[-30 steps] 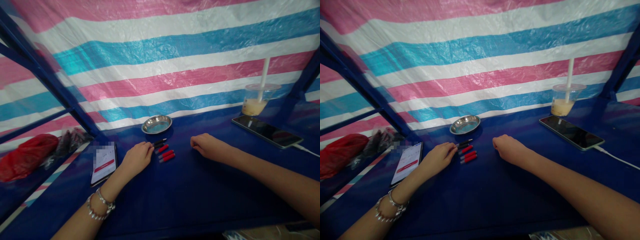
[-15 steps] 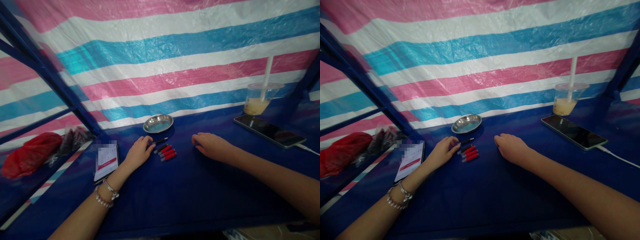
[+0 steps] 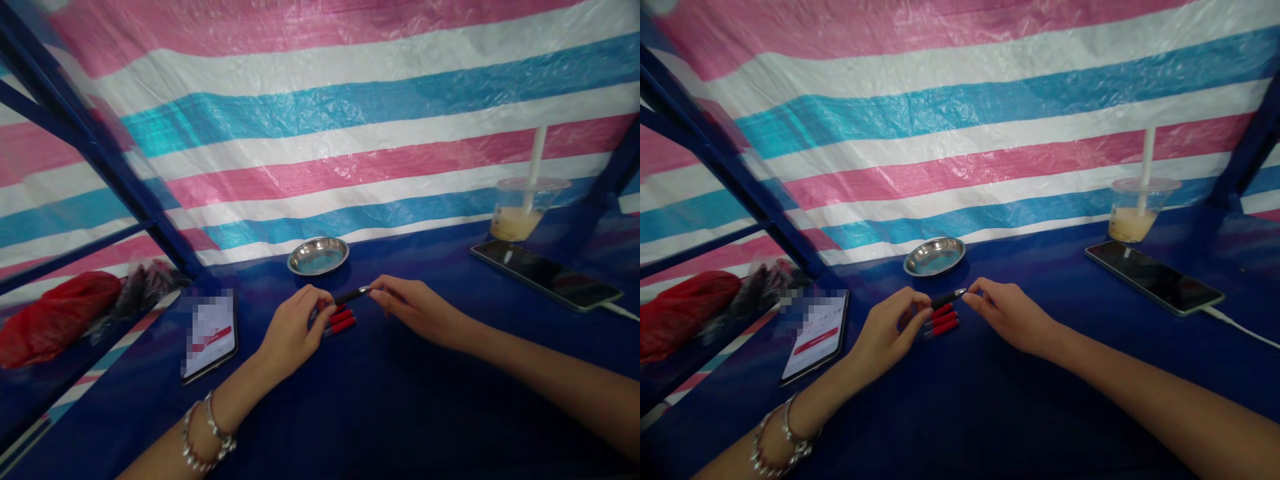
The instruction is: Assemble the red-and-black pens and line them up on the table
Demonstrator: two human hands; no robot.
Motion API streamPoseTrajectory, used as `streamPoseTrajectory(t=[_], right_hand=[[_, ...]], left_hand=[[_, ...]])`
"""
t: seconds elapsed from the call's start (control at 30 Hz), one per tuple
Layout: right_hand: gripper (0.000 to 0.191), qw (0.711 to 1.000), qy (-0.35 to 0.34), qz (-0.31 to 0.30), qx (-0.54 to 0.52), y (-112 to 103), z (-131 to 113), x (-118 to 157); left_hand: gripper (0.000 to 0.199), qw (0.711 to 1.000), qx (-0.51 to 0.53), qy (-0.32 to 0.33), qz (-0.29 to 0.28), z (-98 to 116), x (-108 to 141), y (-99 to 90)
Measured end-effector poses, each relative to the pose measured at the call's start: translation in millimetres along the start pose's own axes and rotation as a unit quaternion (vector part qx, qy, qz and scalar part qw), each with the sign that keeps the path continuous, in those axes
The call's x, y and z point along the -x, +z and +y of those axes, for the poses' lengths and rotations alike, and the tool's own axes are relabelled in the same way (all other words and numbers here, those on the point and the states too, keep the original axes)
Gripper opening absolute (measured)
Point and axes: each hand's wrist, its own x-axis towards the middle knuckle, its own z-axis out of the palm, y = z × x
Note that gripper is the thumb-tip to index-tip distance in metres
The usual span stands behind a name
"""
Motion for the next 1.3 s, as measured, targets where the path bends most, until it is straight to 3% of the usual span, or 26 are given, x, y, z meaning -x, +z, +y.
streamPoseTrajectory(t=[0.17,0.33,0.4,0.53,0.67,0.8,0.93,1.13,1.3], right_hand=[[0.035,1.0,-0.005,-0.027,-0.008,4.7,-6.8,3.2],[0.017,0.994,-0.031,-0.017,0.102,2.8,-7.2,4.5],[0.012,0.996,-0.028,-0.011,0.083,2.0,-6.6,4.5],[0.026,0.998,0.011,-0.009,-0.066,2.9,-7.0,3.6],[0.015,0.988,0.025,-0.009,-0.154,3.9,-8.8,2.9],[0.007,0.988,-0.002,0.016,-0.151,3.0,-9.9,3.3],[0.012,0.987,-0.008,0.027,-0.158,2.3,-9.5,3.3],[0.012,0.978,0.02,-0.023,-0.204,2.3,-10.5,2.3],[0.007,0.991,-0.02,0.014,-0.13,0.5,-12.8,4.0]], left_hand=[[0.012,0.998,0.021,0.03,-0.049,13.6,4.4,-0.5],[0.018,0.994,-0.003,0.007,-0.11,12.2,3.5,-1.1],[0.018,0.992,-0.009,-0.003,-0.123,11.4,3.2,-1.1],[0.019,0.993,0.002,-0.009,-0.118,10.5,3.6,-0.4],[0.017,0.991,0.023,0.002,-0.13,10.9,4.4,-0.1],[0.015,0.992,0.027,0.004,-0.123,11.9,4.3,-1.1],[0.015,0.994,0.021,0.005,-0.108,12.2,4.0,-2.4],[0.016,0.994,0.026,0.01,-0.102,12.8,4.9,-3.3],[0.016,0.994,0.035,0.005,-0.106,12.4,4.7,-4.3]])
